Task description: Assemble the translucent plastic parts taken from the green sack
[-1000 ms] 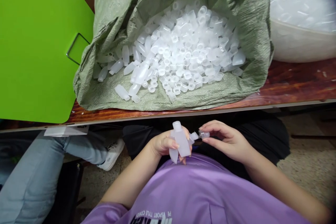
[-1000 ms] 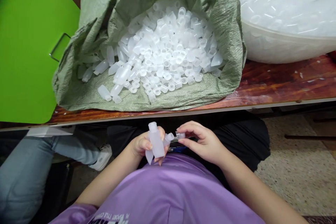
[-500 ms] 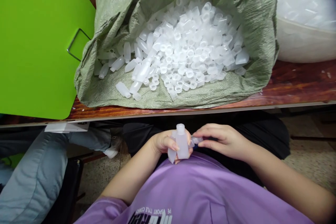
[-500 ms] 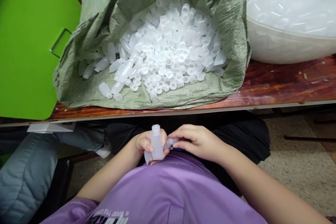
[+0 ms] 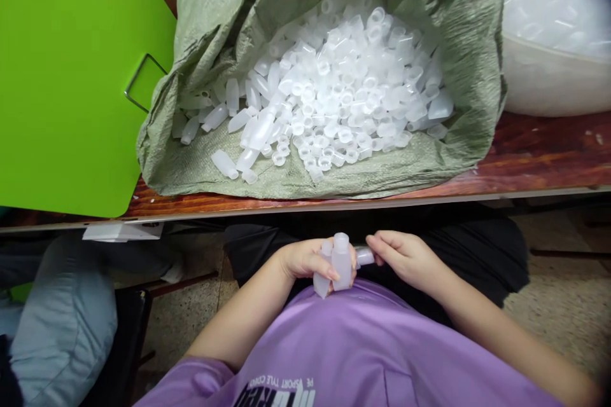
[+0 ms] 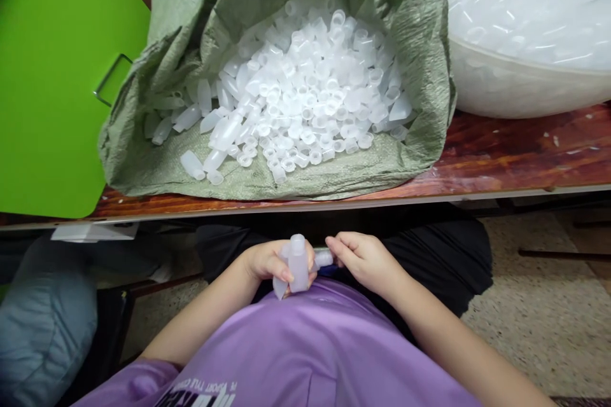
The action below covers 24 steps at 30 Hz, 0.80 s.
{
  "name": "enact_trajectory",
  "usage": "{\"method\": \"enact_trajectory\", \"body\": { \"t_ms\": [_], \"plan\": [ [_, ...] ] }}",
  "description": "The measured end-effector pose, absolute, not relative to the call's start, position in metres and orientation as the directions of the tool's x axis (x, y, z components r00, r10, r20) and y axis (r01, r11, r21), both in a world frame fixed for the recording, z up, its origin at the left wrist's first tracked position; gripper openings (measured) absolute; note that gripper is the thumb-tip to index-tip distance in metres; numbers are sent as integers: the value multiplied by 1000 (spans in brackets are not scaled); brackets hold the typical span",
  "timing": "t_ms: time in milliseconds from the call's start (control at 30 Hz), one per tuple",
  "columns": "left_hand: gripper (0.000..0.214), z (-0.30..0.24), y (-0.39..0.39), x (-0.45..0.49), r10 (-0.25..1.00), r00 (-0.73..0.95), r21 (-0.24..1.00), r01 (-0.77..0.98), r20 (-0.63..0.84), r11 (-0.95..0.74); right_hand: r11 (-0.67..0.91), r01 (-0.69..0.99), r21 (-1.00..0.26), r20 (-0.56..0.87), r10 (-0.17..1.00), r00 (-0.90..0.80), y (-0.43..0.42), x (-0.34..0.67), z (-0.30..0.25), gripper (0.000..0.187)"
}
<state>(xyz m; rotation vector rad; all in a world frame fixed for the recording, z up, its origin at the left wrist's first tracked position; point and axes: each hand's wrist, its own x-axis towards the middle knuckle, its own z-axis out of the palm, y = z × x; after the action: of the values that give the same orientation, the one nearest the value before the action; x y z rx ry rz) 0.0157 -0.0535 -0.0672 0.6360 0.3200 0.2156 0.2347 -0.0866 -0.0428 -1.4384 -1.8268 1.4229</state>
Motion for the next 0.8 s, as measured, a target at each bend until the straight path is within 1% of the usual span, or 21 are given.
{"method": "enact_trajectory", "body": {
  "t_ms": [33, 100, 133, 167, 200, 233, 267, 300, 367, 433, 500, 567, 600, 667, 733, 800],
  "plan": [
    [37, -68, -54, 16, 298, 927, 614, -101, -227, 783, -73, 456, -887, -264, 890, -371, -87, 234, -44, 40],
    [39, -70, -54, 16, 313, 918, 610, -107, -243, 785, -4, 392, -920, -178, 895, -410, -88, 232, -45, 32],
    [40, -70, -54, 16, 315, 914, 609, -102, -254, 787, 37, 365, -930, -140, 884, -446, -88, 232, -46, 32],
    [40, -70, -54, 16, 310, 914, 609, -92, -263, 787, 52, 364, -930, -138, 867, -479, -87, 232, -46, 33],
    [40, -69, -55, 16, 302, 914, 610, -81, -270, 788, 34, 394, -918, -181, 850, -495, -87, 233, -46, 30],
    [40, -68, -55, 17, 297, 915, 611, -74, -272, 788, -7, 439, -898, -245, 838, -488, -86, 234, -47, 31],
    [40, -67, -55, 17, 299, 915, 611, -77, -271, 788, -49, 475, -879, -295, 838, -458, -86, 234, -47, 37],
    [39, -65, -55, 18, 309, 912, 611, -86, -269, 787, -65, 490, -870, -307, 847, -433, -86, 235, -47, 39],
    [39, -64, -55, 18, 328, 906, 606, -105, -269, 788, 3, 459, -889, -221, 873, -434, -86, 236, -46, 33],
    [40, -64, -55, 17, 319, 909, 601, -101, -269, 793, 86, 412, -907, -138, 864, -484, -87, 236, -45, 34],
    [40, -65, -56, 16, 306, 913, 593, -94, -268, 800, 80, 449, -890, -187, 834, -520, -88, 234, -44, 26],
    [38, -66, -55, 15, 320, 915, 590, -120, -247, 798, 61, 509, -859, -244, 824, -511, -89, 232, -45, 33],
    [36, -67, -55, 14, 330, 916, 587, -140, -229, 797, 78, 519, -851, -227, 838, -497, -89, 231, -46, 33],
    [34, -67, -55, 14, 331, 922, 575, -163, -201, 802, 161, 487, -858, -113, 867, -485, -89, 230, -47, 28],
    [36, -67, -55, 13, 308, 929, 562, -147, -203, 814, 250, 429, -868, -3, 862, -507, -88, 230, -46, 33],
    [38, -68, -56, 12, 305, 921, 574, -118, -241, 810, 290, 402, -868, 23, 834, -552, -88, 228, -43, 23]
  ]
}}
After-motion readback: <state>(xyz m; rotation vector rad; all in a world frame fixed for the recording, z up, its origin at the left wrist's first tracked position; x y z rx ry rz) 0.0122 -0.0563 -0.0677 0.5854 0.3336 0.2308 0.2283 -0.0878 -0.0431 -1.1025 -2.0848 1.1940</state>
